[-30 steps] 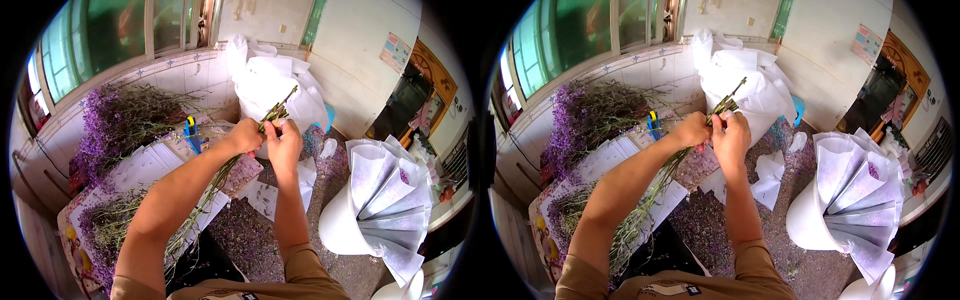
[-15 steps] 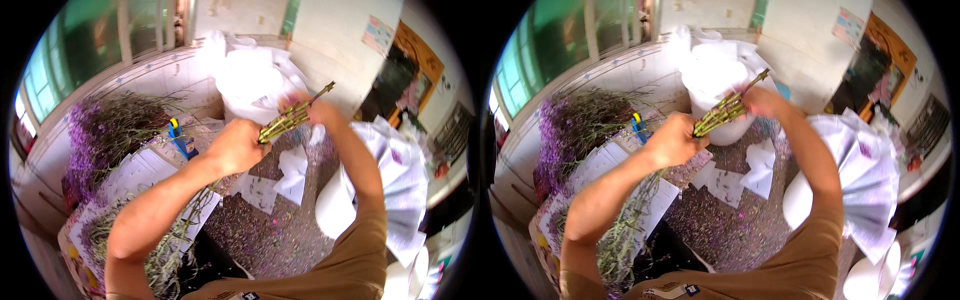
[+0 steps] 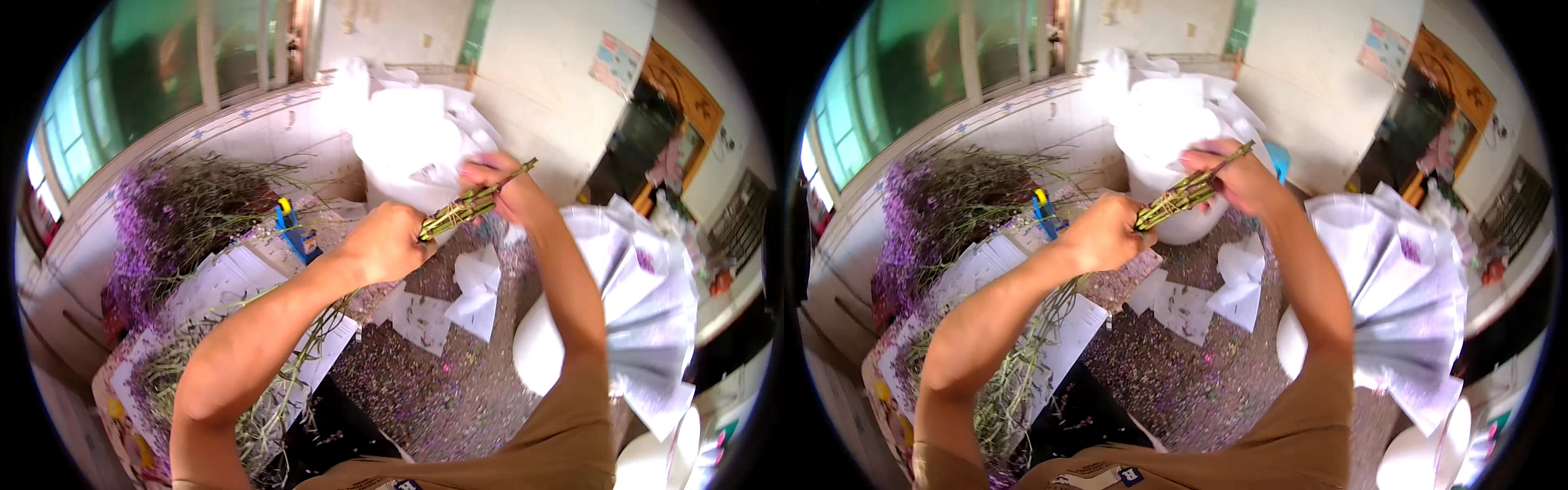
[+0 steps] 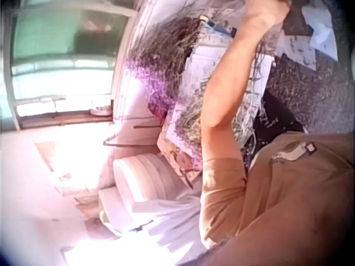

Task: The person bundles a bunch of purple flowers by hand, wraps them in white paper, secures the paper with tape, and then uses shears to trim the ends of the stems.

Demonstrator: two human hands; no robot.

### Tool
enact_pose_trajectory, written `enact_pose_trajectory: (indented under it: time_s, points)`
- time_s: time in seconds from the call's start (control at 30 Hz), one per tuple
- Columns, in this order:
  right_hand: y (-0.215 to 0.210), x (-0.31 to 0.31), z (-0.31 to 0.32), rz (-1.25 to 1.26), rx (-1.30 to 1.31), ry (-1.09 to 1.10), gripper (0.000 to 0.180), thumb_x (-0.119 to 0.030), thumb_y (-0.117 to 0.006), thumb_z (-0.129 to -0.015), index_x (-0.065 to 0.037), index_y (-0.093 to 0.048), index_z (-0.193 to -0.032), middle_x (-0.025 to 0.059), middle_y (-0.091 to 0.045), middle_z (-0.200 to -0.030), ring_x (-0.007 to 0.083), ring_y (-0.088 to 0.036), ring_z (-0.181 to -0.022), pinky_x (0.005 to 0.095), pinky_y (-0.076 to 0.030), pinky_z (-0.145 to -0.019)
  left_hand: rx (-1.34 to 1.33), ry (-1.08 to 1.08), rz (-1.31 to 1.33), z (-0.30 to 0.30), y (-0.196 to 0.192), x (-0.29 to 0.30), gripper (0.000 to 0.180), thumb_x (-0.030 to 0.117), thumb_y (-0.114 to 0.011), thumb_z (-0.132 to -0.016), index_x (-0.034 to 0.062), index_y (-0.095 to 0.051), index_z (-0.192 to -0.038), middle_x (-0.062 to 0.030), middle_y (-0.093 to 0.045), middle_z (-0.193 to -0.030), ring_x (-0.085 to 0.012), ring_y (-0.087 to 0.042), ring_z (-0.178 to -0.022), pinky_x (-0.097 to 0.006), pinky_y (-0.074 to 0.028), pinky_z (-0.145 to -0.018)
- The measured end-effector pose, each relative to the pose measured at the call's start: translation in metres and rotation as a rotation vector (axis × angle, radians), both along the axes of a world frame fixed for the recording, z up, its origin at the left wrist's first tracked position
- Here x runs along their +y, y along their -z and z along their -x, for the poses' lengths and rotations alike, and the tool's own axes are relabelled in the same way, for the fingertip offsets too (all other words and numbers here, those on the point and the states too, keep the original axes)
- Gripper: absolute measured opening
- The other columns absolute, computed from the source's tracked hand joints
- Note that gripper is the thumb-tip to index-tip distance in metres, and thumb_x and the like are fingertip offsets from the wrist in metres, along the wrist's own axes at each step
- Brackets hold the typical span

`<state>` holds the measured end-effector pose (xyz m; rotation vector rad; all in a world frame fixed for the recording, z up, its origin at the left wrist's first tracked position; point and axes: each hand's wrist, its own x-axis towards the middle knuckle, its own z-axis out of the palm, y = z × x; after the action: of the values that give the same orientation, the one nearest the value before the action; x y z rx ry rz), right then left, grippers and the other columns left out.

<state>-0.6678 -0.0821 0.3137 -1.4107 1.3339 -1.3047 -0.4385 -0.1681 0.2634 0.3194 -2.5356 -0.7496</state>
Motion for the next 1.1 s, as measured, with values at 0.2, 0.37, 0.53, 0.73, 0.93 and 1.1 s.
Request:
enact_pose_trajectory:
  time_s: [0.2,0.37,0.53,0.73,0.93,1.1]
  points:
    - [0.034,0.037,-0.058,0.403,-0.12,0.561,0.02,-0.015,-0.066,-0.097,0.004,-0.068,-0.1,0.0081,-0.067,-0.073,0.0193,-0.065,-0.061,0.0355,-0.055,-0.065,-0.103,-0.16,-0.13,0.001,0.007,-0.013,0.018,0.016,-0.066,-0.079,0.0027,-0.073,-0.069,-0.0157,-0.067,-0.059,-0.0242,-0.07,-0.053,-0.04,-0.058,-0.058]
    - [0.111,0.071,-0.099,0.558,0.241,0.799,0.039,-0.016,-0.056,-0.104,0.013,-0.061,-0.129,0.0194,-0.069,-0.125,0.0255,-0.067,-0.113,0.0388,-0.055,-0.096,-0.021,-0.308,0.024,0.024,0.043,-0.017,0.023,0.026,-0.076,-0.078,0.0059,-0.079,-0.089,-0.0158,-0.076,-0.093,-0.032,-0.074,-0.094,-0.043,-0.059,-0.082]
    - [0.243,0.003,-0.1,0.013,-0.596,0.186,0.035,-0.035,-0.06,-0.103,-0.006,-0.06,-0.124,0.0099,-0.069,-0.11,0.0246,-0.066,-0.105,0.0395,-0.053,-0.089,0.163,-0.506,0.291,-0.017,0.107,0.039,0.059,0.028,-0.078,-0.07,0.0043,-0.063,-0.122,-0.0137,-0.066,-0.114,-0.0327,-0.064,-0.112,-0.042,-0.042,-0.1]
    - [0.338,-0.053,-0.053,-0.32,0.017,0.452,0.044,-0.043,-0.064,-0.1,-0.003,-0.062,-0.082,0.0054,-0.062,-0.066,0.0156,-0.06,-0.057,0.031,-0.049,-0.052,-0.041,0.258,-0.506,-0.277,0.18,0.155,0.034,0.029,-0.069,-0.094,-0.0023,-0.063,-0.107,-0.0231,-0.067,-0.089,-0.0411,-0.065,-0.086,-0.049,-0.05,-0.076]
    - [0.228,-0.095,-0.196,-0.003,0.421,0.163,0.037,-0.036,-0.064,-0.102,-0.002,-0.069,-0.088,0.0016,-0.063,-0.07,0.0096,-0.059,-0.063,0.0266,-0.048,-0.06,0.293,-0.565,-1.474,-0.425,0.241,0.277,0.049,0.028,-0.064,-0.103,-0.001,-0.054,-0.142,-0.0115,-0.072,-0.119,-0.0172,-0.068,-0.098,-0.033,-0.055,-0.087]
    - [0.208,-0.193,-0.406,-0.07,0.342,-0.636,0.048,-0.038,-0.061,-0.104,0.004,-0.066,-0.126,0.0154,-0.071,-0.12,0.0242,-0.068,-0.113,0.0378,-0.048,-0.106,0.971,-0.695,-1.985,-0.449,0.286,0.322,0.062,0.026,-0.069,-0.099,-0.0072,-0.045,-0.146,-0.0212,-0.067,-0.122,-0.0229,-0.069,-0.087,-0.033,-0.06,-0.071]
